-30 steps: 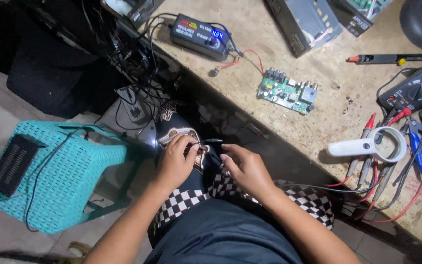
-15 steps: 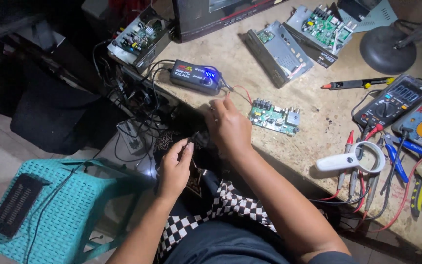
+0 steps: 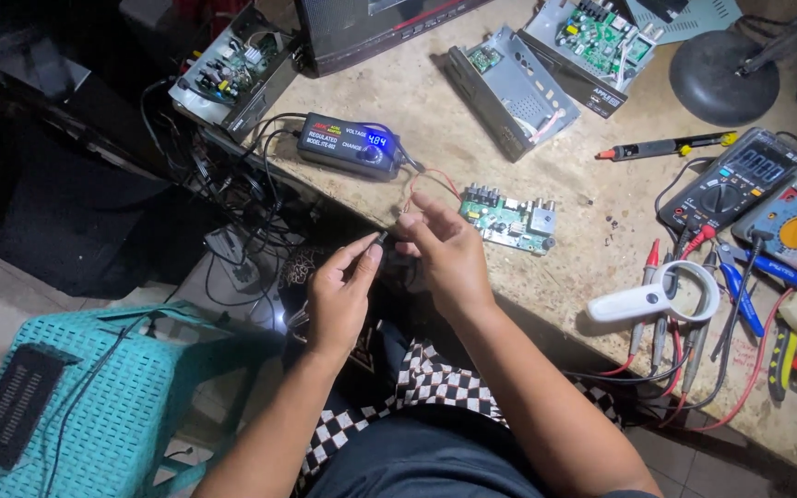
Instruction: Measuring voltage on a circuit board using a multimeter and probes while inspecting with a magnifying glass
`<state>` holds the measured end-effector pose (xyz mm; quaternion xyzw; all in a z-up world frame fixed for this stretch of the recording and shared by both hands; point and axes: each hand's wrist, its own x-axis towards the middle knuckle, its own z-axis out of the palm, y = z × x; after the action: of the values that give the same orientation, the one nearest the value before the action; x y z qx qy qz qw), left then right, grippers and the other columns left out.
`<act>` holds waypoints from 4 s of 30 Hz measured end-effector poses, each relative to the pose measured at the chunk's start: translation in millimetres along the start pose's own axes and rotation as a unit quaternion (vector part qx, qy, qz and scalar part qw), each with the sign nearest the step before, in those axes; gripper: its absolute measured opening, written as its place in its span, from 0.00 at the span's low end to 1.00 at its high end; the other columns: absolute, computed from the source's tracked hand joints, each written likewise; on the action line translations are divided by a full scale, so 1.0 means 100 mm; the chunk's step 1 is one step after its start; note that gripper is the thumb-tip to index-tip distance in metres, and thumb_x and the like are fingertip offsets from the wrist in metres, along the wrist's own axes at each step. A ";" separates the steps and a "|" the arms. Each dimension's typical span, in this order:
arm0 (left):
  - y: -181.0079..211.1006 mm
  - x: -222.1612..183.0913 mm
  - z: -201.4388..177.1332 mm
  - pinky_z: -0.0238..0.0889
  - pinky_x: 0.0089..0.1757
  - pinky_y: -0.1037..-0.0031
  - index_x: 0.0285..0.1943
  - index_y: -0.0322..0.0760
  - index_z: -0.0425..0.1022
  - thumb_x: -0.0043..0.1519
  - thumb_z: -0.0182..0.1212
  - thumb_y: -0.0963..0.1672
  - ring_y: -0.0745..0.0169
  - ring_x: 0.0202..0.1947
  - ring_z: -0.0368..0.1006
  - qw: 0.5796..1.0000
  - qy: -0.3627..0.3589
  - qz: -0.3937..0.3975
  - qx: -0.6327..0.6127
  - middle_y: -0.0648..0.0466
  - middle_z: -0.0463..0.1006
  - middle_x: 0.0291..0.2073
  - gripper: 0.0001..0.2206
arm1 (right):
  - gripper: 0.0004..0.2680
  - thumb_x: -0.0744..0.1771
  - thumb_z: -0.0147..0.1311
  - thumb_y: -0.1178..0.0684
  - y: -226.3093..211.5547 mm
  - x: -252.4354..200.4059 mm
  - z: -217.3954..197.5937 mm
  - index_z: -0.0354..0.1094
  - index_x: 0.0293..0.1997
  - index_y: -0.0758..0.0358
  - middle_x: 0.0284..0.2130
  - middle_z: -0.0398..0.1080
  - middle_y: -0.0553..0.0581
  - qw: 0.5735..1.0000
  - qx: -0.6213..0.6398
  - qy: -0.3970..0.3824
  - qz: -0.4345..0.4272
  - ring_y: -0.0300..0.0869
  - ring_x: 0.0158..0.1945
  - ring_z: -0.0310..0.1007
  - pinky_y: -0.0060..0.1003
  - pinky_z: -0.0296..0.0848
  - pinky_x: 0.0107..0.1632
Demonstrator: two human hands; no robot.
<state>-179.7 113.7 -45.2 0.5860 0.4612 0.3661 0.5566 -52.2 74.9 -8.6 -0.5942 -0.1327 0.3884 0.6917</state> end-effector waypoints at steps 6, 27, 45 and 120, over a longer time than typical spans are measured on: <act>-0.03 0.04 0.11 0.77 0.40 0.71 0.53 0.37 0.84 0.65 0.65 0.44 0.62 0.39 0.80 1.000 0.002 -0.008 -0.020 0.47 0.86 0.39 0.11 | 0.18 0.65 0.60 0.63 0.09 0.03 -0.05 0.66 0.62 0.79 0.36 0.74 0.63 0.999 0.023 -0.007 0.044 0.44 0.38 0.78 0.40 0.85 0.45; -0.08 0.32 0.23 0.71 0.39 0.69 0.48 0.31 0.78 0.62 0.70 0.41 0.48 0.40 0.77 0.962 0.053 0.227 0.139 0.46 0.77 0.37 0.10 | 0.14 0.68 0.56 0.55 0.12 -0.03 -0.17 0.72 0.57 0.73 0.43 0.78 0.74 0.996 -0.076 -0.027 0.022 0.48 0.41 0.82 0.39 0.85 0.43; 0.14 0.13 0.00 0.73 0.34 0.69 0.53 0.38 0.82 0.62 0.65 0.41 0.54 0.34 0.78 0.976 -0.020 0.208 0.065 0.48 0.82 0.38 0.11 | 0.07 0.67 0.62 0.52 0.20 0.12 -0.12 0.73 0.39 0.66 0.25 0.74 0.57 0.992 0.030 -0.040 0.120 0.42 0.28 0.79 0.30 0.78 0.29; -0.02 0.11 0.01 0.68 0.24 0.76 0.49 0.33 0.85 0.58 0.70 0.39 0.60 0.23 0.76 0.968 0.019 0.234 0.091 0.49 0.78 0.25 0.10 | 0.06 0.65 0.67 0.56 0.44 0.06 0.01 0.77 0.38 0.68 0.27 0.75 0.54 0.997 0.045 0.057 0.026 0.39 0.29 0.78 0.36 0.83 0.40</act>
<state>-175.7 123.7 -47.9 0.7185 0.3533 0.4538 0.3911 -65.7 78.9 -50.4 -0.5869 -0.0605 0.3775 0.7137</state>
